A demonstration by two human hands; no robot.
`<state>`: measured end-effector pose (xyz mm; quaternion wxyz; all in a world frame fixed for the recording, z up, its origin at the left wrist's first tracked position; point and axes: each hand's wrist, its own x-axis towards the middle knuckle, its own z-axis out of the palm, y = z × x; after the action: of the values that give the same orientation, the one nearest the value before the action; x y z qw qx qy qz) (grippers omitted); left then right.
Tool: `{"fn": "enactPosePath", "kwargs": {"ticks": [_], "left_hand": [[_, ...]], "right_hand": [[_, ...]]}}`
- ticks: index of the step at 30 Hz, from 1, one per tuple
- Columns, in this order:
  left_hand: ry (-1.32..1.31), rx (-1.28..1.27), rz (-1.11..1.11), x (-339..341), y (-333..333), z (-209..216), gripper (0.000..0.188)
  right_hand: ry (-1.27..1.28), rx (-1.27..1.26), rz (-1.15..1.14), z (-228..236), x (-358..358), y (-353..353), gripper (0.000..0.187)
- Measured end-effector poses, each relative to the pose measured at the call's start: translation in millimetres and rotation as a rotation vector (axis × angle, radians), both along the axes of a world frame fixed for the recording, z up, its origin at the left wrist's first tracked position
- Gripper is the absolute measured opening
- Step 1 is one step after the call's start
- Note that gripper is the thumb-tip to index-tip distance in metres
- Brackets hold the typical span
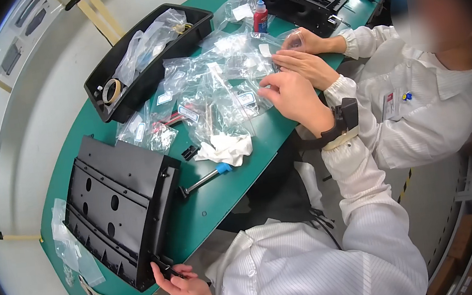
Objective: Assembling a black plastic chassis by installing small metal components and applying adhesive.
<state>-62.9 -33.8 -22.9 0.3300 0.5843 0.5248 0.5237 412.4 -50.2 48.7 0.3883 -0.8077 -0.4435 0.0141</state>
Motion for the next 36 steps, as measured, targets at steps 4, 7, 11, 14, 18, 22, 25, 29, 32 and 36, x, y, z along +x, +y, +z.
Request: {"fn": "enactPosePath", "kwargs": {"ticks": [4, 7, 11, 14, 18, 22, 25, 29, 32, 36], "left_hand": [[-0.028, -0.024, 0.013, 2.2, 1.2, 2.6, 0.068], [-0.030, -0.027, 0.008, 1.1, 0.7, 2.9, 0.067], [-0.031, -0.015, 0.000, 0.7, 1.0, 1.3, 0.066], [-0.008, 0.006, -0.013, 1.1, 1.5, 2.0, 0.066], [0.009, 0.040, -0.030, -1.3, 1.0, -0.2, 0.059], [0.017, 0.021, -0.024, -0.9, 0.5, 0.7, 0.059], [0.016, 0.024, -0.009, -1.3, 1.2, -1.5, 0.059], [-0.010, -0.012, 0.024, 3.6, 0.7, 4.3, 0.066], [-0.012, -0.008, 0.005, -1.3, 2.2, -1.6, 0.066], [-0.007, 0.011, -0.006, -2.1, 2.0, -1.3, 0.066]], "right_hand": [[-0.014, -0.078, 0.010, -4.7, 7.1, -1.4, 0.022], [0.073, -0.078, 0.019, -1.8, 7.6, -1.7, 0.020], [0.076, -0.073, 0.010, -1.9, 7.7, -4.4, 0.018], [0.106, -0.036, -0.001, -3.1, 5.7, -7.2, 0.017], [0.109, 0.056, -0.010, -7.6, 8.7, -8.6, 0.018], [0.146, 0.025, -0.062, -3.3, 7.6, -6.0, 0.022], [0.095, -0.013, -0.061, -3.8, 3.9, -1.9, 0.026], [0.082, -0.080, -0.019, -10.7, 5.2, 5.0, 0.027], [0.030, -0.061, -0.063, -11.1, 2.1, 9.6, 0.020], [0.153, 0.025, -0.087, -1.0, -6.7, 8.7, 0.018]]}}
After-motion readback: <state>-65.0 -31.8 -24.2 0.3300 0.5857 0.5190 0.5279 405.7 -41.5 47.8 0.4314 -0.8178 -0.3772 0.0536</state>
